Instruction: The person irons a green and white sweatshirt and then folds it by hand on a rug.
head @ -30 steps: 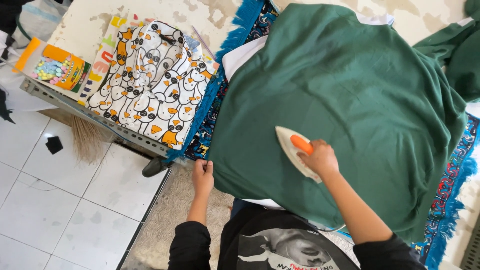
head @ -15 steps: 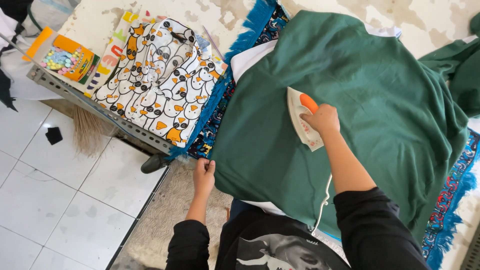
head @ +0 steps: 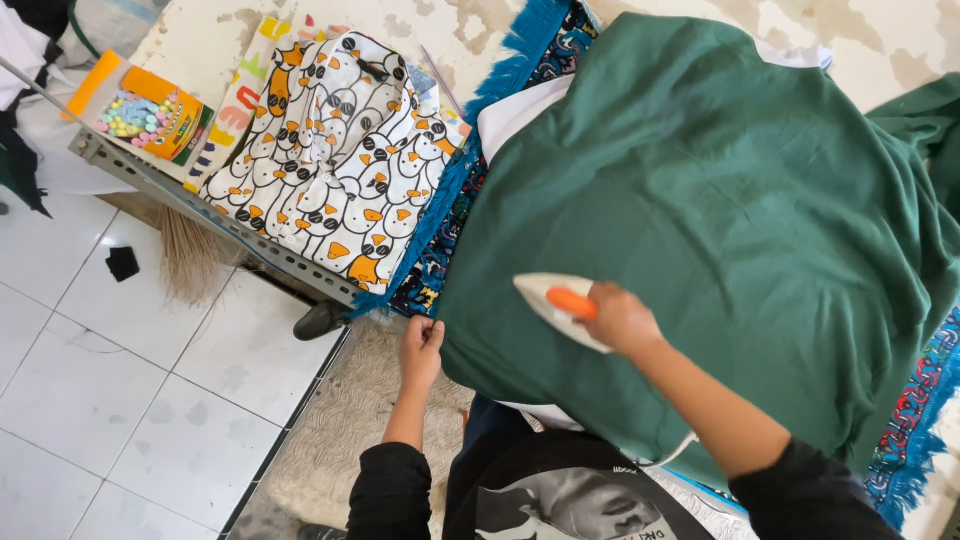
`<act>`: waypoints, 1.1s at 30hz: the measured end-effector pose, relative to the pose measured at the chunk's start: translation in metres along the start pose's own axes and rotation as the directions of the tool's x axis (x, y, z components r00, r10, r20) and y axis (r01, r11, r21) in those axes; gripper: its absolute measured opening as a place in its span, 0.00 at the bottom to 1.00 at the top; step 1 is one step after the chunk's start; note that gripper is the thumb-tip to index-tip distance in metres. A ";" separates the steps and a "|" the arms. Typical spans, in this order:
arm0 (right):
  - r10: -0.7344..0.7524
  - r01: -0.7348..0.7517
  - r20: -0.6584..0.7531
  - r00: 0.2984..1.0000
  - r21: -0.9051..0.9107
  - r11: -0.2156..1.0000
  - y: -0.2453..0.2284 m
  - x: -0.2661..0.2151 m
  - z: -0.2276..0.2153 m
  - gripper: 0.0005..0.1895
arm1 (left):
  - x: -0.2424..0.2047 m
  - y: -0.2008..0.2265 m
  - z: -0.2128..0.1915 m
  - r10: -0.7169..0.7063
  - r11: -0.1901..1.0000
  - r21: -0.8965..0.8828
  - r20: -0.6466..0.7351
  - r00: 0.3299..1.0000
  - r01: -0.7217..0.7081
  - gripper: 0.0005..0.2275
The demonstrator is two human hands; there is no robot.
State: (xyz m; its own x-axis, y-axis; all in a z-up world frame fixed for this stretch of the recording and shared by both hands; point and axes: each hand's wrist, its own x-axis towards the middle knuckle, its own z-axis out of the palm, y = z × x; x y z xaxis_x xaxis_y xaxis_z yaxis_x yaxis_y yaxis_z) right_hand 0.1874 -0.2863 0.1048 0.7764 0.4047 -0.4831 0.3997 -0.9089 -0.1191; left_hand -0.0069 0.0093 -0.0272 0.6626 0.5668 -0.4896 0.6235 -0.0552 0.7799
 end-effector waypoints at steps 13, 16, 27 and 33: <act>0.055 -0.062 0.103 0.993 0.061 0.996 -0.052 0.013 -0.018 0.28 | 0.001 -0.013 0.005 -0.054 0.990 -0.132 0.007 0.999 0.054 0.10; -0.062 0.044 0.265 0.962 0.074 0.996 -0.084 -0.018 -0.010 0.26 | 0.006 -0.012 0.006 -0.014 0.969 -0.248 -0.007 1.000 0.012 0.08; 0.068 -0.063 -0.024 0.997 0.154 0.986 -0.063 0.083 -0.061 0.26 | 0.004 -0.008 0.001 -0.007 0.965 -0.262 -0.033 0.999 -0.002 0.09; -0.205 0.197 0.203 0.958 0.056 0.979 -0.092 -0.020 0.016 0.24 | -0.002 0.005 -0.002 -0.021 0.973 -0.230 -0.063 0.998 0.006 0.08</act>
State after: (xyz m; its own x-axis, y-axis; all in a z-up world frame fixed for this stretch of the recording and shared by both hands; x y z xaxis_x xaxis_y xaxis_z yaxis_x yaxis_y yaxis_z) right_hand 0.1276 -0.2124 0.1111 0.5629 0.5531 -0.6142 0.5171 -0.8153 -0.2604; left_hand -0.0057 0.0096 -0.0212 0.6218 0.6182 -0.4808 0.5158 0.1387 0.8454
